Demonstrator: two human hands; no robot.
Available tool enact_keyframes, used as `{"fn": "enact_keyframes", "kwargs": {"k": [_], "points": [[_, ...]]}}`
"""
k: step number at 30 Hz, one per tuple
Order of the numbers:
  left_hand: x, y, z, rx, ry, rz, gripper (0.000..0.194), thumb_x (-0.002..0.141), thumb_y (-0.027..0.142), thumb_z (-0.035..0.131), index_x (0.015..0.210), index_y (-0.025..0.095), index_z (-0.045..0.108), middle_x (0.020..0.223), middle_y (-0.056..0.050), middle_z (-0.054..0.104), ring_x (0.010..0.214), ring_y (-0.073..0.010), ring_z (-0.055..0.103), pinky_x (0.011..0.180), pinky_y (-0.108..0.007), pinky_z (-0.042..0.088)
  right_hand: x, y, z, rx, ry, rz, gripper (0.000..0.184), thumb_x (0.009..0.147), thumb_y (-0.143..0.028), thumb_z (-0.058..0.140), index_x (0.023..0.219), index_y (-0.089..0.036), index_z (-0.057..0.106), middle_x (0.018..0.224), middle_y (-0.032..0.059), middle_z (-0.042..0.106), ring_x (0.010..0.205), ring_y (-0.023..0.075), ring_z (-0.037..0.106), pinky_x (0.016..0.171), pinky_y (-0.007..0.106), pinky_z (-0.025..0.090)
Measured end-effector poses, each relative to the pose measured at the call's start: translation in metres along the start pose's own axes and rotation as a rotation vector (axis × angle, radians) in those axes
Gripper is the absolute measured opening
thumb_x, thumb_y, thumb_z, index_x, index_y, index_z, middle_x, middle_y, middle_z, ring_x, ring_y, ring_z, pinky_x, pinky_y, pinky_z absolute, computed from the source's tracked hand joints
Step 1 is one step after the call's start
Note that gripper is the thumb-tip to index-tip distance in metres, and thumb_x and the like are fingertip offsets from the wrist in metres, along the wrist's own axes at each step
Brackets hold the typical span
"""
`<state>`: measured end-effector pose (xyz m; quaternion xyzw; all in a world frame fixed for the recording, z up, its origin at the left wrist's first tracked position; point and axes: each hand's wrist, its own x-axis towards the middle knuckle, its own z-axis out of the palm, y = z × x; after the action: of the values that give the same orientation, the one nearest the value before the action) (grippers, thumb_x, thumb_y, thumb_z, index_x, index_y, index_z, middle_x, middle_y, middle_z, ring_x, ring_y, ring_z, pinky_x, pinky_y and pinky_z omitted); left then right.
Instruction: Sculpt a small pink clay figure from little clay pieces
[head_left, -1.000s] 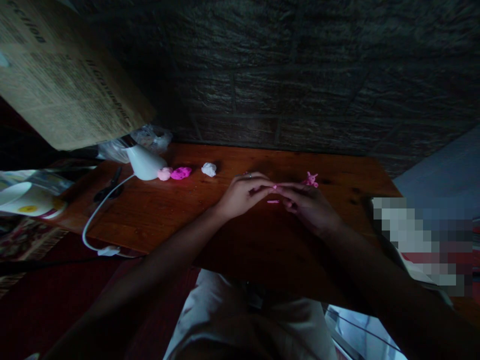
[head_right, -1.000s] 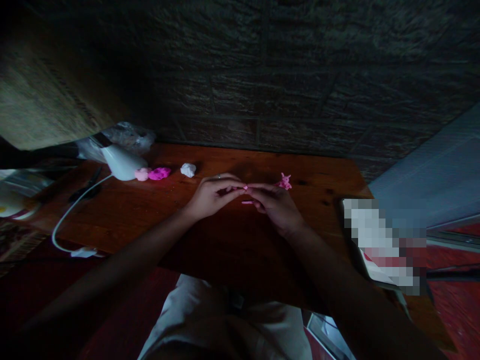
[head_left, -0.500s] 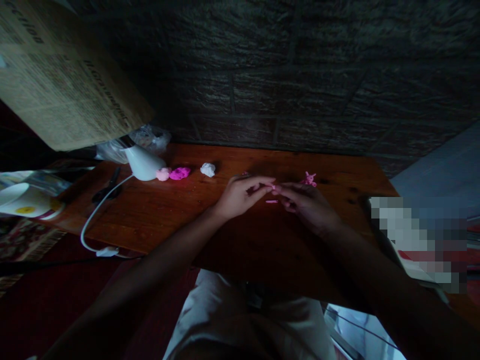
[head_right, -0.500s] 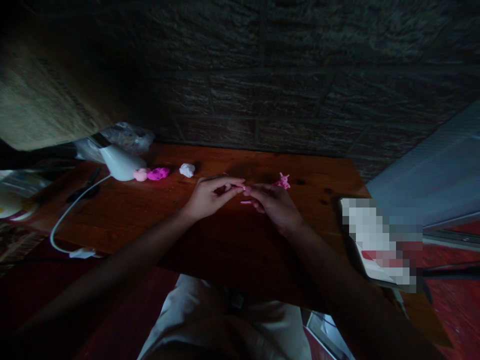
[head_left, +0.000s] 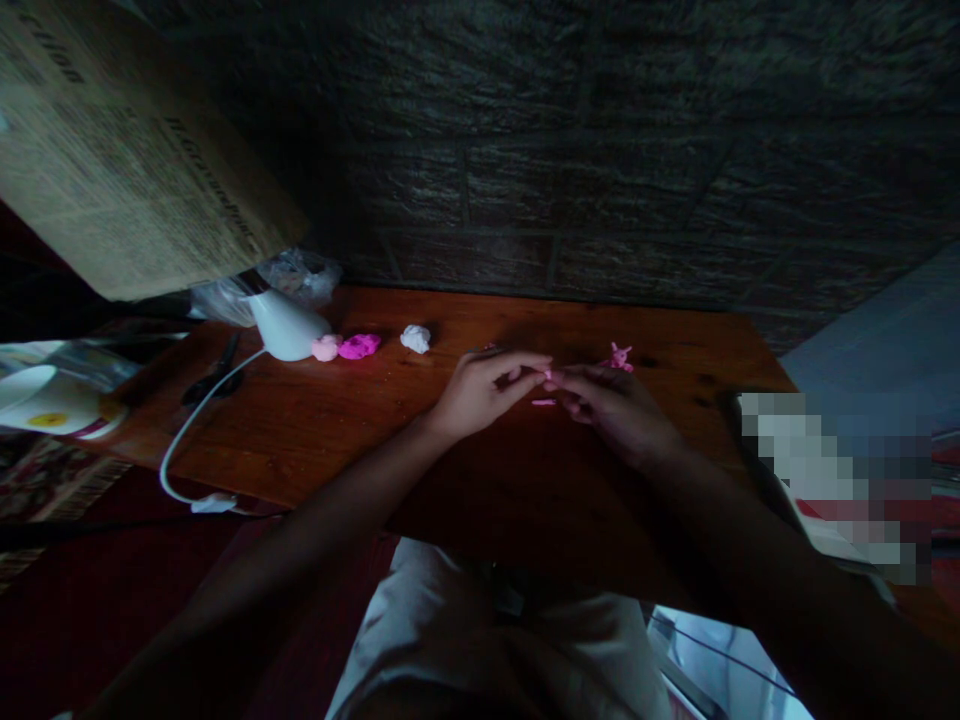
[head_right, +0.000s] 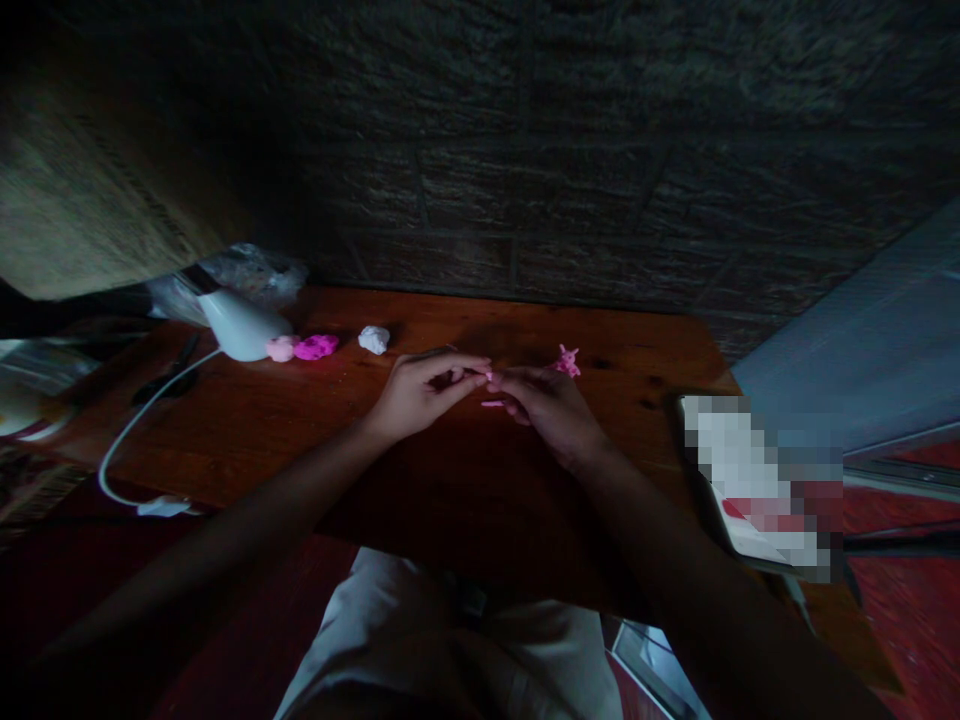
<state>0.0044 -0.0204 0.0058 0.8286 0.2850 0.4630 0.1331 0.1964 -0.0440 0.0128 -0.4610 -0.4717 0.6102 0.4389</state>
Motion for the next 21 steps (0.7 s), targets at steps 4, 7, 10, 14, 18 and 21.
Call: {"fn": "enact_keyframes", "kwargs": {"k": [4, 7, 10, 14, 18, 21], "points": [[-0.0001, -0.0005, -0.0001, 0.002, 0.008, 0.008, 0.018, 0.091, 0.022, 0.068, 0.108, 0.018, 0.072, 0.083, -0.003, 0.076, 0.064, -0.0086, 0.062, 0.063, -0.021, 0.052, -0.0009, -0.0002, -0.0002, -0.031, 0.006, -0.004, 0.028, 0.068, -0.046, 0.08, 0.077, -0.02, 0.076, 0.063, -0.0021, 0.056, 0.057, 0.0093, 0.04, 0.051, 0.025, 0.027], [-0.0004, -0.0012, 0.0004, 0.004, 0.007, 0.014, 0.019, 0.09, 0.021, 0.068, 0.108, 0.018, 0.072, 0.085, -0.003, 0.078, 0.065, -0.0087, 0.064, 0.064, -0.021, 0.053, -0.0022, -0.0014, 0.0003, -0.075, 0.007, -0.007, 0.03, 0.068, -0.047, 0.08, 0.079, -0.019, 0.076, 0.064, -0.0013, 0.057, 0.058, 0.0094, 0.043, 0.052, 0.025, 0.029], [-0.0004, -0.0013, 0.0011, 0.009, 0.01, 0.036, 0.019, 0.09, 0.017, 0.068, 0.108, 0.017, 0.073, 0.089, -0.004, 0.079, 0.066, -0.0083, 0.065, 0.066, -0.021, 0.053, -0.0027, -0.0029, 0.0016, -0.107, 0.003, -0.023, 0.03, 0.068, -0.046, 0.079, 0.077, -0.018, 0.074, 0.06, -0.0033, 0.053, 0.055, 0.0088, 0.04, 0.05, 0.025, 0.028], [-0.0002, -0.0001, 0.001, 0.011, -0.003, 0.017, 0.017, 0.092, 0.018, 0.065, 0.107, 0.016, 0.073, 0.091, -0.005, 0.079, 0.067, -0.0085, 0.066, 0.067, -0.021, 0.053, -0.0024, -0.003, 0.0026, -0.165, 0.011, -0.056, 0.03, 0.07, -0.047, 0.077, 0.074, -0.018, 0.071, 0.057, -0.0049, 0.05, 0.054, 0.0088, 0.04, 0.051, 0.026, 0.03], [-0.0004, 0.0002, -0.0004, 0.026, -0.045, -0.008, 0.018, 0.093, 0.019, 0.064, 0.108, 0.017, 0.072, 0.087, -0.004, 0.077, 0.07, -0.0099, 0.066, 0.068, -0.022, 0.053, -0.0022, -0.0015, 0.0012, -0.199, 0.01, -0.06, 0.03, 0.071, -0.047, 0.077, 0.077, -0.018, 0.073, 0.061, -0.0029, 0.057, 0.055, 0.0097, 0.043, 0.054, 0.027, 0.034], [-0.0007, -0.0016, -0.0015, 0.039, -0.072, -0.019, 0.02, 0.093, 0.021, 0.064, 0.111, 0.018, 0.07, 0.087, -0.004, 0.077, 0.071, -0.0106, 0.066, 0.068, -0.023, 0.053, -0.0026, -0.0007, 0.0, -0.205, -0.003, -0.062, 0.03, 0.072, -0.048, 0.076, 0.081, -0.019, 0.075, 0.066, -0.0005, 0.063, 0.057, 0.0105, 0.046, 0.055, 0.027, 0.036]]}}
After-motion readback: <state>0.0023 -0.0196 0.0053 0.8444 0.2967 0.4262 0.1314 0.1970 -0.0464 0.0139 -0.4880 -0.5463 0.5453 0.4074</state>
